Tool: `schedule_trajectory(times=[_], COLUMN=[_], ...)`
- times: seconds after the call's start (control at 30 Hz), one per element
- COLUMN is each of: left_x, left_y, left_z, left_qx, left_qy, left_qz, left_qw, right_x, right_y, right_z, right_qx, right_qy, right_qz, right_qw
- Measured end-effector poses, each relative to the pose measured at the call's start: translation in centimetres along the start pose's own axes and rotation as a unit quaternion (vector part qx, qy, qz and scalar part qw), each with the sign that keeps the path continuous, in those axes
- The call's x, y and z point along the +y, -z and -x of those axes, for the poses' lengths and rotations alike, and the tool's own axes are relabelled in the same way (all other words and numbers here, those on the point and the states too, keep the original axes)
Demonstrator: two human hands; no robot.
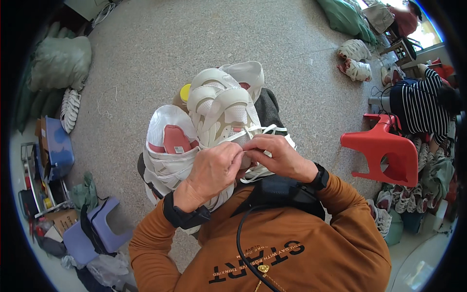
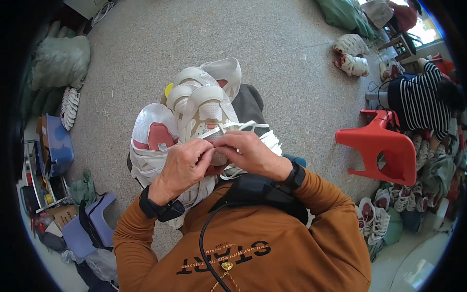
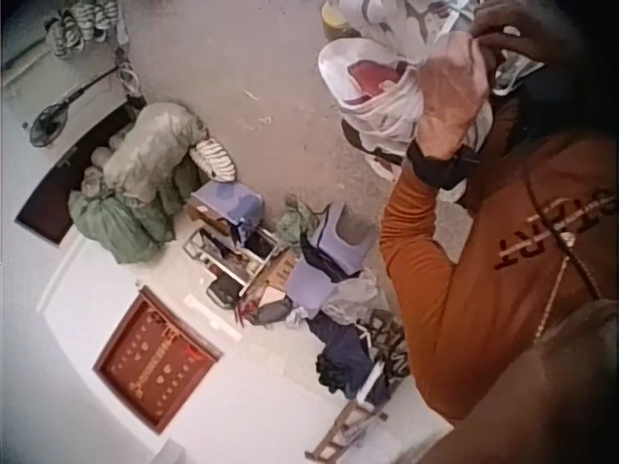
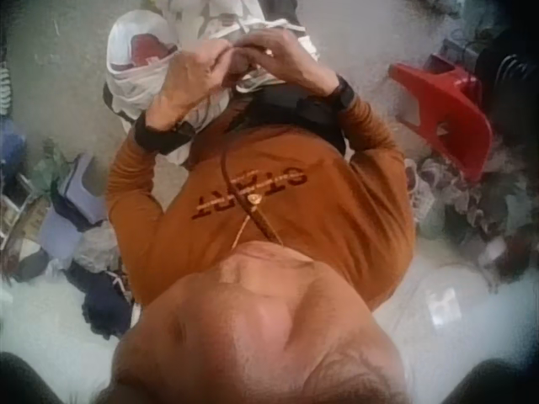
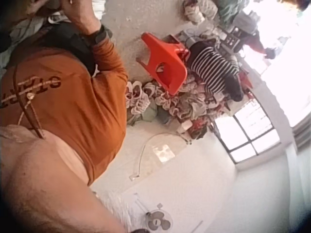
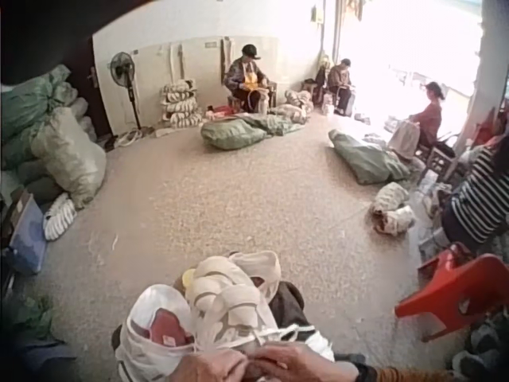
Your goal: The person sits on the floor and laces a white sneaker with pink accents. They thread the laces through the eyelets, pull them tight, and tie a knot. The person handles the shoe and laces by hand, working on one shoe at a time.
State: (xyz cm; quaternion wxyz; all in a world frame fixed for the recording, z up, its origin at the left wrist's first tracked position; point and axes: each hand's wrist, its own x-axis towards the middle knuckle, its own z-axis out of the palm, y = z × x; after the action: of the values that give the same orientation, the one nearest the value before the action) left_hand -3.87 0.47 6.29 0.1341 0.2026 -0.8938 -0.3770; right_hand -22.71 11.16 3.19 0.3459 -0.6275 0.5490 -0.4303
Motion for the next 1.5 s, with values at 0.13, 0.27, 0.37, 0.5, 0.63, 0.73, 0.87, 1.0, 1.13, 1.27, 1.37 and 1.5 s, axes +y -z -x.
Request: schedule_trajectory(times=[0.13,0.27,0.37,0.5,0.63,0.73,0.87,1.0,1.13,1.27,1.37,1.5], left_x=[-0.4,-1.7,-2.7,-2.4,-3.1,-4.4,-4.5,-5.8,-5.2,-4.3,-4.5,-3.2], left_y=[0.6,1.7,0.8,0.8,2.8,1.9,3.8,3.9,2.3,2.8,4.3,3.5], left_z=[-0.6,-2.5,-2.9,-2.3,-3.2,-4.5,-5.9,-5.4,-4.2,-3.1,-2.7,-3.3], left_qx=[0.014,0.057,0.01,-0.14,-0.005,0.171,-0.054,-0.05,0.002,0.01,-0.11,-0.116], left_qy=[-0.006,-0.05,-0.116,-0.156,-0.072,0.039,0.196,0.021,0.141,0.083,-0.089,-0.003], left_qz=[-0.013,-0.072,-0.141,-0.131,0.033,0.024,0.026,0.024,0.348,0.319,0.103,0.072], left_qw=[1.0,0.995,0.983,0.969,0.997,0.984,0.979,0.998,0.927,0.944,0.985,0.991], right_x=[0.9,3.7,3.4,3.4,3.3,3.5,3.8,3.7,3.7,4.0,4.0,4.0], right_y=[-0.2,-0.3,-0.2,-0.7,-0.9,-1.6,-1.9,-1.5,-1.3,-1.4,-1.5,-1.6], right_z=[0.3,0.7,0.5,0.1,-0.1,-0.2,0.0,0.0,-0.3,-0.2,-0.3,-0.3], right_qx=[0.029,0.095,0.106,0.124,0.101,0.081,0.07,0.054,0.041,0.06,0.068,0.076], right_qy=[-0.03,-0.187,-0.175,-0.179,-0.167,-0.125,-0.104,-0.16,-0.188,-0.209,-0.213,-0.213], right_qz=[0.009,-0.164,-0.151,-0.237,-0.27,-0.267,-0.263,-0.288,-0.315,-0.327,-0.33,-0.318], right_qw=[0.999,0.964,0.967,0.947,0.943,0.952,0.957,0.943,0.929,0.92,0.917,0.921])
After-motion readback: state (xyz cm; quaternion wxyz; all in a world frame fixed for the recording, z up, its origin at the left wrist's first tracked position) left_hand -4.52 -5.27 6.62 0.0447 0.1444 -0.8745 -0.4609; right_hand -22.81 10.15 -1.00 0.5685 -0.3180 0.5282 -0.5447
